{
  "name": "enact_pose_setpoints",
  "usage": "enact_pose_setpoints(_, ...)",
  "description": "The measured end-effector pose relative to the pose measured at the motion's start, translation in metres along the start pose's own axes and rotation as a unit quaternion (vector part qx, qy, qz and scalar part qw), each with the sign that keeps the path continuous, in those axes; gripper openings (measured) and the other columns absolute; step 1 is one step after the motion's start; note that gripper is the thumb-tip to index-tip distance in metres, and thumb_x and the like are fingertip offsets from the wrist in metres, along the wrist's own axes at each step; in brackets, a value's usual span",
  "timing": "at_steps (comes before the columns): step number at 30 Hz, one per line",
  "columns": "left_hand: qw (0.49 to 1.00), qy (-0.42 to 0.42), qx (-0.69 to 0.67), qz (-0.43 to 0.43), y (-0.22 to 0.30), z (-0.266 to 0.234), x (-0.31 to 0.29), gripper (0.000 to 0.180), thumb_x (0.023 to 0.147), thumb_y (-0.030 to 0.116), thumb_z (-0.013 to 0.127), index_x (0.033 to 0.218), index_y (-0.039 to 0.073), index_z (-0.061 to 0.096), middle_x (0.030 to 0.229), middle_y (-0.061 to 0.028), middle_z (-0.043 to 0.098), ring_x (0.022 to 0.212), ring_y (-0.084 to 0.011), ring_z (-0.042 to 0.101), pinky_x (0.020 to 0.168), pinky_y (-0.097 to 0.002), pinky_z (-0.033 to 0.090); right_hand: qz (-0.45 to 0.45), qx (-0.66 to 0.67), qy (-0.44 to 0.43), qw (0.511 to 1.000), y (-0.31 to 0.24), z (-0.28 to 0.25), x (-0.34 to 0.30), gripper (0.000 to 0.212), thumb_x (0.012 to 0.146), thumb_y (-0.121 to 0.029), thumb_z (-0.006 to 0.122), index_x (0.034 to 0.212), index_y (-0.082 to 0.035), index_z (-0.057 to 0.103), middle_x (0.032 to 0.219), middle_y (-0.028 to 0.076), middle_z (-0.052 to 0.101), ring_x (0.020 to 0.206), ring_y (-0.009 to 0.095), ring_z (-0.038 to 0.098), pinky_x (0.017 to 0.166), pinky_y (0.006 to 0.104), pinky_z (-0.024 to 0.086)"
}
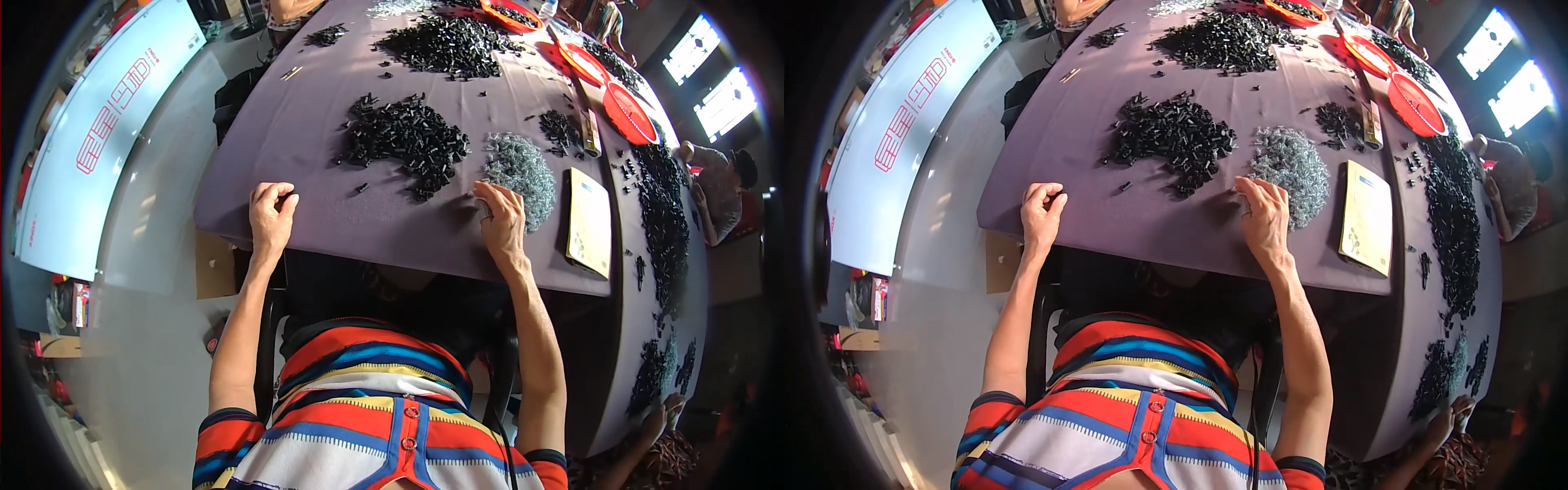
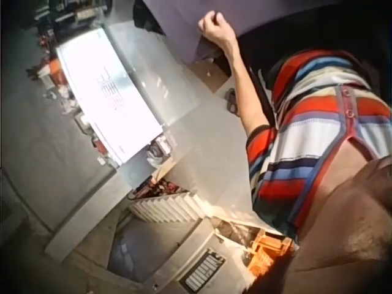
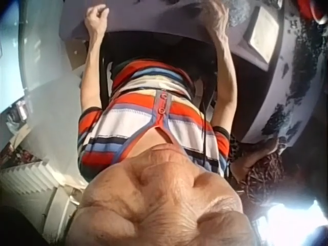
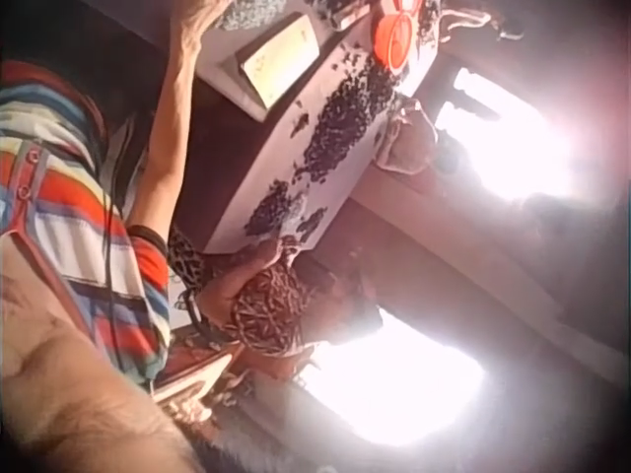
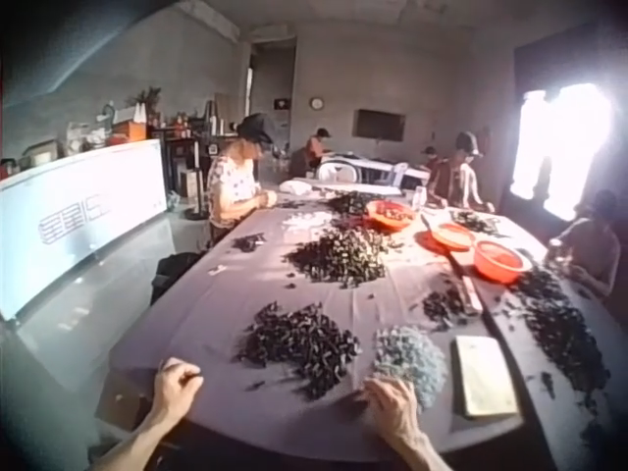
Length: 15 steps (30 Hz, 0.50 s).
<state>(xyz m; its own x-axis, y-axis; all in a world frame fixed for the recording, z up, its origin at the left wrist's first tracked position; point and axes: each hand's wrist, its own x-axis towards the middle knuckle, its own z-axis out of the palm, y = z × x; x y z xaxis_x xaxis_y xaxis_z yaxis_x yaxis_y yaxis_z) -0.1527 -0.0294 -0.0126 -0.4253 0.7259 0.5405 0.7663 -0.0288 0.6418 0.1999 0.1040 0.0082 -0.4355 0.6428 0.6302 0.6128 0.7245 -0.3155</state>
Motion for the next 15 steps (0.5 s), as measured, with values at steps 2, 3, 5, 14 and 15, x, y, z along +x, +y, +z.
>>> enact_pose_setpoints(2, 1.000, 0.007, -0.001, -0.001, 0.004, 0.000, -0.001, 0.017, 0.071, 0.000, 0.067, 0.087, 0.003, 0.062, 0.087, -0.0052, 0.057, 0.083, -0.0200, 0.054, 0.072, -0.0309, 0.047, 0.036, 0.010, 0.022, 0.999, 0.001, -0.003, -0.007, 0.044, 0.063, 0.010, 0.052, 0.102, -0.008, 0.061, 0.092, 0.004, 0.065, 0.090, 0.022, 0.057, 0.082, 0.0341, 0.042)
enact_pose_setpoints(3, 1.000, 0.005, 0.002, -0.002, 0.004, 0.000, -0.001, 0.017, 0.072, 0.000, 0.066, 0.088, 0.002, 0.062, 0.089, -0.0056, 0.057, 0.084, -0.0208, 0.054, 0.072, -0.0314, 0.047, 0.039, 0.008, 0.022, 0.999, 0.002, -0.004, -0.009, 0.044, 0.063, 0.010, 0.052, 0.102, -0.008, 0.061, 0.092, 0.004, 0.065, 0.090, 0.022, 0.057, 0.082, 0.0341, 0.042)
enact_pose_setpoints(5, 1.000, 0.005, 0.011, 0.002, 0.004, 0.000, -0.001, 0.017, 0.072, 0.000, 0.066, 0.088, 0.003, 0.062, 0.089, -0.0057, 0.057, 0.084, -0.0211, 0.054, 0.072, -0.0314, 0.047, 0.079, 0.014, 0.015, 0.997, 0.004, -0.004, -0.010, 0.044, 0.063, 0.009, 0.053, 0.102, -0.008, 0.060, 0.089, 0.004, 0.064, 0.087, 0.022, 0.057, 0.081, 0.0337, 0.042)
enact_pose_setpoints(14, 0.999, 0.030, 0.030, 0.031, 0.008, -0.001, -0.001, 0.019, 0.073, 0.002, 0.066, 0.092, 0.005, 0.062, 0.093, -0.0060, 0.056, 0.090, -0.0233, 0.052, 0.075, -0.0325, 0.045, 0.044, 0.031, -0.067, 0.996, 0.001, 0.004, 0.014, 0.050, 0.060, 0.011, 0.048, 0.107, -0.005, 0.057, 0.093, 0.011, 0.063, 0.089, 0.028, 0.057, 0.083, 0.0365, 0.044)
enact_pose_setpoints(15, 0.998, 0.040, 0.033, 0.032, 0.010, -0.001, -0.002, 0.019, 0.074, 0.003, 0.066, 0.092, 0.005, 0.061, 0.094, -0.0063, 0.056, 0.091, -0.0239, 0.052, 0.077, -0.0332, 0.045, 0.065, 0.050, -0.091, 0.992, 0.005, 0.007, 0.015, 0.050, 0.061, 0.011, 0.048, 0.107, -0.005, 0.057, 0.093, 0.011, 0.062, 0.090, 0.028, 0.057, 0.084, 0.0371, 0.043)
